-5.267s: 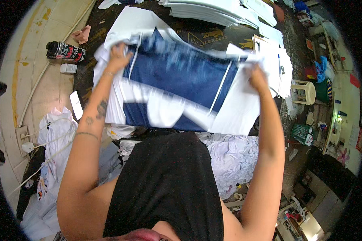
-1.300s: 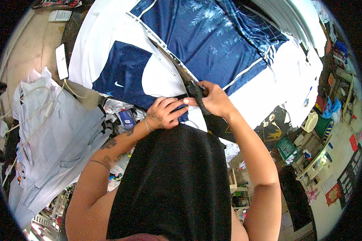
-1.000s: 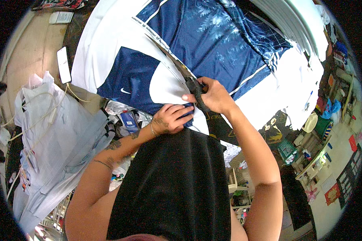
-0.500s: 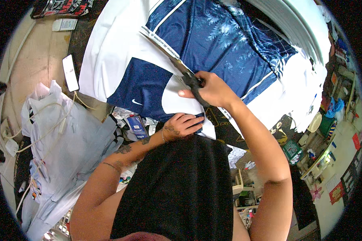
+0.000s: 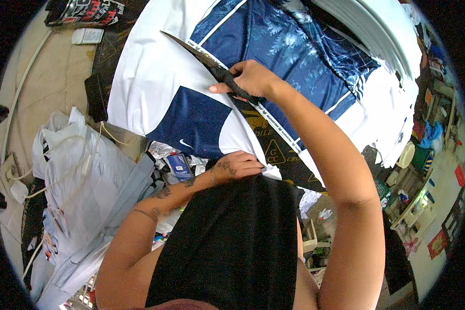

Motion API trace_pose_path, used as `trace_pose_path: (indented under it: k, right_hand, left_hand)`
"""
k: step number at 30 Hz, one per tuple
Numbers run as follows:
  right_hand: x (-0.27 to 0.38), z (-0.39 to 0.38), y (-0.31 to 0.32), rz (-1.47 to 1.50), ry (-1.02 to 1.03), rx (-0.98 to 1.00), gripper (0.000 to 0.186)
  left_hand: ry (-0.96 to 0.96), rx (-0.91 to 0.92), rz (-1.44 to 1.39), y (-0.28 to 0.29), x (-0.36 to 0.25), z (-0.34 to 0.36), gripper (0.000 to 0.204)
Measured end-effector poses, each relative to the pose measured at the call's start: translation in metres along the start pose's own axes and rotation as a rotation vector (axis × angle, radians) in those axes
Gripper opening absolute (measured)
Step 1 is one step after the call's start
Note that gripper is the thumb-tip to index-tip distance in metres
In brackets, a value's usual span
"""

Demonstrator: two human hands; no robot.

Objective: The person lays out white fabric on a table, uses shears to cut along printed lines, and stacks the cut pieces. The person repeats this process with several fabric pieces, including one with a blue printed design, in a cluttered workshop environment.

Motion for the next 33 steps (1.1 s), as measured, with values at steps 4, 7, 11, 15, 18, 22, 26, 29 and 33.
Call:
trace_pose_path:
  k: [4,7,11,15,18,22,26,29,33]
  right_hand:
    - [0.017,0.021,-0.001,-0.097,0.121,-0.096,0.097]
    - [0.039,0.035,-0.015,-0.158,0.142,-0.101,0.105]
    - [0.058,0.023,-0.021,-0.125,0.226,-0.146,0.091]
    - [0.008,-0.058,0.009,-0.106,0.373,-0.157,0.074]
    - [-0.074,-0.163,0.037,0.171,0.433,-0.332,0.074]
    - [-0.234,-0.289,0.071,0.137,0.017,-0.738,0.066]
    - [-0.36,-0.368,0.116,0.027,-0.183,-1.295,0.053]
    - [-0.438,-0.378,0.144,-0.094,-0.372,-1.349,0.056]
    - [-0.477,-0.377,0.135,-0.001,-0.133,-1.335,0.07]
  left_hand:
    - [-0.036,0.088,-0.206,-0.022,0.0,0.002,0.02]
    - [-0.083,0.149,-0.261,-0.049,-0.01,0.025,0.018]
    - [0.171,0.303,-0.619,-0.073,-0.019,0.06,0.02]
    - [0.225,-0.05,-0.373,-0.026,-0.019,0.056,0.025]
    - [0.208,-0.286,0.471,0.023,-0.015,0.013,0.034]
    - [0.111,-0.253,0.523,0.025,-0.012,-0.005,0.032]
    - [0.751,0.367,0.296,-0.036,0.007,0.031,0.027]
    - [0.281,0.643,-0.123,-0.08,-0.087,0.114,0.03]
    - [0.403,0.12,-0.651,-0.07,-0.161,0.233,0.014]
Point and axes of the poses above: each hand's wrist, its own z-axis towards the middle knuckle, its own y-axis out of the back of the hand, x = y × z, the point moved 7 cm from there along z, towards the middle knuckle, and after that the axes turned 13 degrees about -x, right-handed, at the moved point
